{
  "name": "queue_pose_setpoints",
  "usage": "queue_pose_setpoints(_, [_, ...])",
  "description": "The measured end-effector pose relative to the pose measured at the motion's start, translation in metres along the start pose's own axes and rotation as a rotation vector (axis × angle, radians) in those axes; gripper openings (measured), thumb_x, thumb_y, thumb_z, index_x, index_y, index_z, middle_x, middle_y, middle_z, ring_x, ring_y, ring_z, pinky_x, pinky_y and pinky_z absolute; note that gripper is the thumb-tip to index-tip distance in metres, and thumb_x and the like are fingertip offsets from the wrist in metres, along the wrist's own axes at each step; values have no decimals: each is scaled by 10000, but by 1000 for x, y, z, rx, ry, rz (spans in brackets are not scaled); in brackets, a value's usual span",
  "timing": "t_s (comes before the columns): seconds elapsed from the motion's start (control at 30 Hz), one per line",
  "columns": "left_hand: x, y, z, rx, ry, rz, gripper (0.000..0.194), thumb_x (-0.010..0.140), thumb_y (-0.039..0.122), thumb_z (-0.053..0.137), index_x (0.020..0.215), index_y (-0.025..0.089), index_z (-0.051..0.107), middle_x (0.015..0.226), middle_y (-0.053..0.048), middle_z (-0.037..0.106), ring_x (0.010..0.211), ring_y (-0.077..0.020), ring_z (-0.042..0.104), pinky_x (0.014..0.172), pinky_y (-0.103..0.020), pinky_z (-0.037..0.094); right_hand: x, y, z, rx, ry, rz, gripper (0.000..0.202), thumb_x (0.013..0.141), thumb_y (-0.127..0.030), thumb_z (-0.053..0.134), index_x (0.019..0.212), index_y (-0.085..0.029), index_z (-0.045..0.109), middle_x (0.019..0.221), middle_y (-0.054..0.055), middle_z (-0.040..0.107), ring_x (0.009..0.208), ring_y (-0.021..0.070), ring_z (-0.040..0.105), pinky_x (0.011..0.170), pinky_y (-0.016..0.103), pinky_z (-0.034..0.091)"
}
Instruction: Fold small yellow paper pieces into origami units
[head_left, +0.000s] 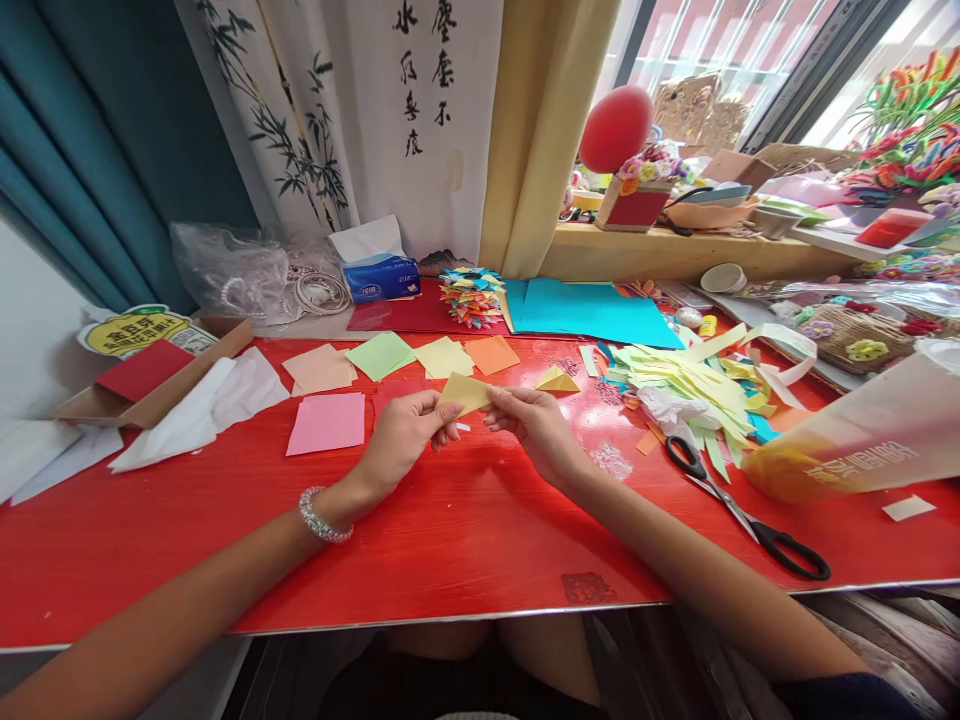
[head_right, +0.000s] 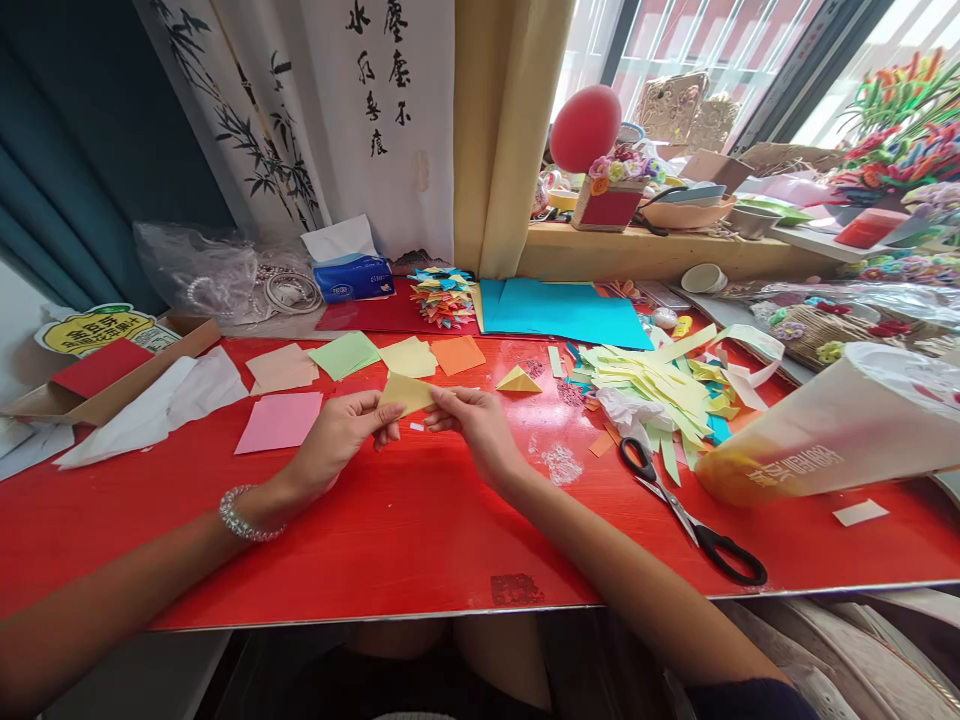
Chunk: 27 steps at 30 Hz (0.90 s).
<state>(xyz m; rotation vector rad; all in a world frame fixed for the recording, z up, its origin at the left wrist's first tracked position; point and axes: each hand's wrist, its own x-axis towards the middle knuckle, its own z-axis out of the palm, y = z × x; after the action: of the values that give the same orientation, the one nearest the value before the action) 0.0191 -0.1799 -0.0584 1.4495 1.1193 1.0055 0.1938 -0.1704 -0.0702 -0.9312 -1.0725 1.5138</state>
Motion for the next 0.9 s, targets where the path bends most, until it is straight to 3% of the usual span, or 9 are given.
queue_pose_setpoints(0.2, [11,1,-20,30,68,-12,329,767,421,642,613,151,534,567,19,538,526,-83,445,530,-230,348,17,-17,-29,-147,141,-116,283,696,-414,737,738,-140,682,685,34,612,581,89,553,552,210,486])
queue_pose_setpoints(0.3, [9,4,-21,108,3,-20,339,776,439,625,614,153,542,567,15,539,528,-86,442,535,-235,343,11,-20,-22,-248,0,-81,310,732,-444,700,852,-159,678,810,46,632,628,111,591,535,234,504])
queue_pose_setpoints(0.4, [5,6,-17,223,-104,-9,351,805,468,574,637,160,551,579,12,537,537,-98,442,535,-244,333,2,-18,-9,-349,-190,-26,292,754,-439,683,748,-149,658,678,28,621,569,108,588,518,236,488])
queue_pose_setpoints(0.57, [4,8,-16,418,-168,74,332,861,449,484,666,182,515,634,15,541,600,-121,479,574,-253,334,0,-18,-12,-499,-196,-68,380,793,-493,618,633,-149,584,548,4,585,449,79,536,443,215,408])
queue_pose_setpoints(0.77, [7,13,-21,359,-222,51,259,852,394,472,721,185,553,658,-3,576,597,-128,501,591,-259,394,3,-23,-16,-670,-191,-154,404,830,-486,573,587,-165,539,490,-20,536,372,49,444,382,199,313])
queue_pose_setpoints(0.9, [13,14,-30,291,-133,-41,247,834,368,495,701,174,568,543,18,524,493,-102,466,482,-223,352,6,-31,-24,-678,-83,-171,410,821,-490,586,572,-169,526,484,-18,531,362,50,421,372,202,293])
